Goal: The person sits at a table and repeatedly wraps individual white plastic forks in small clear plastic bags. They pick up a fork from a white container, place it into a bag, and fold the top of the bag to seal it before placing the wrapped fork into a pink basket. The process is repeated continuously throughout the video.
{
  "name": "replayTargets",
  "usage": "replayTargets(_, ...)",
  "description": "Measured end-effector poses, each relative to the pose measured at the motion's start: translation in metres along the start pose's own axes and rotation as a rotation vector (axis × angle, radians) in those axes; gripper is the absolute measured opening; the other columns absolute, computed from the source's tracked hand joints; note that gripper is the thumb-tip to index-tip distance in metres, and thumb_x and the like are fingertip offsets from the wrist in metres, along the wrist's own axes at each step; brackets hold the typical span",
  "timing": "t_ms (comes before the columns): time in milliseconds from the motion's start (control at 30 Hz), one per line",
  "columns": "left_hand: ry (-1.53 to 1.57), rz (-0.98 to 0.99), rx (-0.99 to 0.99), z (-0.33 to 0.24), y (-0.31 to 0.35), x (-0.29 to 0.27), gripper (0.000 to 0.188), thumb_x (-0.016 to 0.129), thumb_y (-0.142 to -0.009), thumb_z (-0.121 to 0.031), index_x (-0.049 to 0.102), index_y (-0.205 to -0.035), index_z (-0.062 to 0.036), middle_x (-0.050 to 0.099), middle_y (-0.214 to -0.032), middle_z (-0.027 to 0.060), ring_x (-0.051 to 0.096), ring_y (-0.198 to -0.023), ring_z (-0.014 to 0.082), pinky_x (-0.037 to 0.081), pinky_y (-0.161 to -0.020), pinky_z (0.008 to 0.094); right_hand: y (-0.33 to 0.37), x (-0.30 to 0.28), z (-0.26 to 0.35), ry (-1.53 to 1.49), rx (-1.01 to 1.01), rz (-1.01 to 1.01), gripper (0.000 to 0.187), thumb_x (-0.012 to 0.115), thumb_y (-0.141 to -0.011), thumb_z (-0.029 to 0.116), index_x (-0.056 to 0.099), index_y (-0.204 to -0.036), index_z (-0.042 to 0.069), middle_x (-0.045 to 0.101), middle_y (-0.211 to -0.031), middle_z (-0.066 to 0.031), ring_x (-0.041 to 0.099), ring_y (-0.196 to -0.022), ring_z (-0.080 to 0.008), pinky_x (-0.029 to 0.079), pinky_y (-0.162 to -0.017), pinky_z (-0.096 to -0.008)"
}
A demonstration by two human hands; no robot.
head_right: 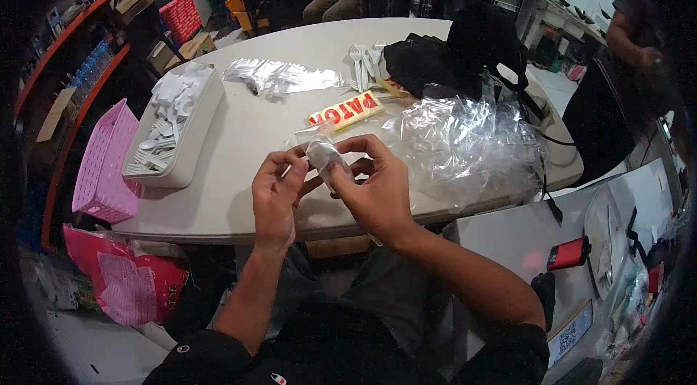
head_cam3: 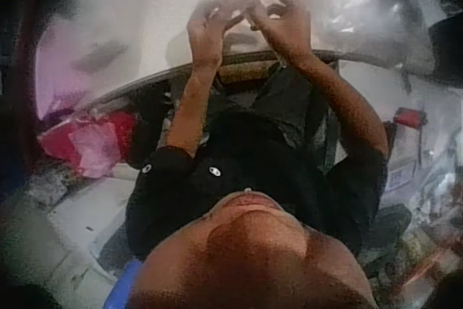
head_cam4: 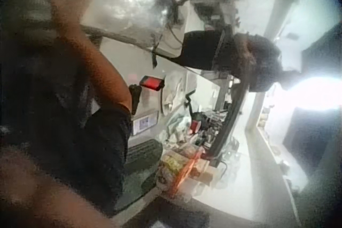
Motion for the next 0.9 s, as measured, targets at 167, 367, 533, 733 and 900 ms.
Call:
replayTargets(167,-0.187,-0.007,-0.095,0.004,-0.007,0.001,0.026,0.066,-0.092,-0.019,0.062,-0.104,0.0041,0.064,-0.097,0.0076,0.062,-0.089,0.0128,0.053,-0.073,0.0267,0.003,-0.001,-0.001,0.005,0.024,0.005,0.024,0.067,-0.084,0.006,0.056,-0.103,-0.005,0.062,-0.098,-0.0110,0.064,-0.075,-0.0120,0.056,-0.059,-0.0241)
replayTargets(367,-0.295,-0.003,0.011,0.007,-0.002,0.007,0.026,0.066,-0.091,-0.019,0.062,-0.105,0.0024,0.068,-0.092,0.0073,0.063,-0.084,0.0112,0.050,-0.076,0.0249,-0.002,0.000,0.002,-0.013,-0.024,-0.040,0.025,0.067,-0.084,0.005,0.055,-0.105,-0.003,0.061,-0.096,-0.0103,0.063,-0.078,-0.0112,0.053,-0.060,-0.0234)
replayTargets(533,-0.226,0.042,-0.133,0.003,-0.010,0.003,0.024,0.065,-0.092,-0.016,0.063,-0.108,0.0018,0.068,-0.092,0.0060,0.064,-0.085,0.0112,0.051,-0.075,0.0268,-0.003,-0.001,-0.004,0.032,0.016,-0.040,0.024,0.069,-0.084,0.008,0.056,-0.102,-0.001,0.061,-0.094,-0.0090,0.063,-0.076,-0.0109,0.050,-0.058,-0.0217)
replayTargets(733,-0.188,0.186,-0.177,-0.001,-0.021,0.002,0.022,0.063,-0.093,-0.018,0.065,-0.107,-0.0009,0.068,-0.095,0.0044,0.062,-0.085,0.0098,0.051,-0.077,0.0251,-0.005,0.004,-0.006,-0.012,0.093,0.024,0.026,0.072,-0.084,0.011,0.057,-0.101,-0.002,0.063,-0.092,-0.0081,0.064,-0.074,-0.0116,0.051,-0.059,-0.0223)
replayTargets(900,-0.339,-0.007,0.031,-0.003,-0.027,-0.002,0.021,0.064,-0.093,-0.019,0.066,-0.099,0.0004,0.067,-0.083,0.0028,0.058,-0.074,0.0073,0.046,-0.069,0.0239,-0.002,0.013,-0.003,-0.090,-0.132,0.075,0.029,0.069,-0.087,0.012,0.056,-0.108,-0.003,0.064,-0.094,-0.0088,0.065,-0.073,-0.0123,0.051,-0.059,-0.0237)
Point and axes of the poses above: each hand's wrist, its own y-axis away from the middle knuckle, its own x-axis out of the palm, z = x × y, the point moved 3 cm from there along -y, towards the middle knuckle
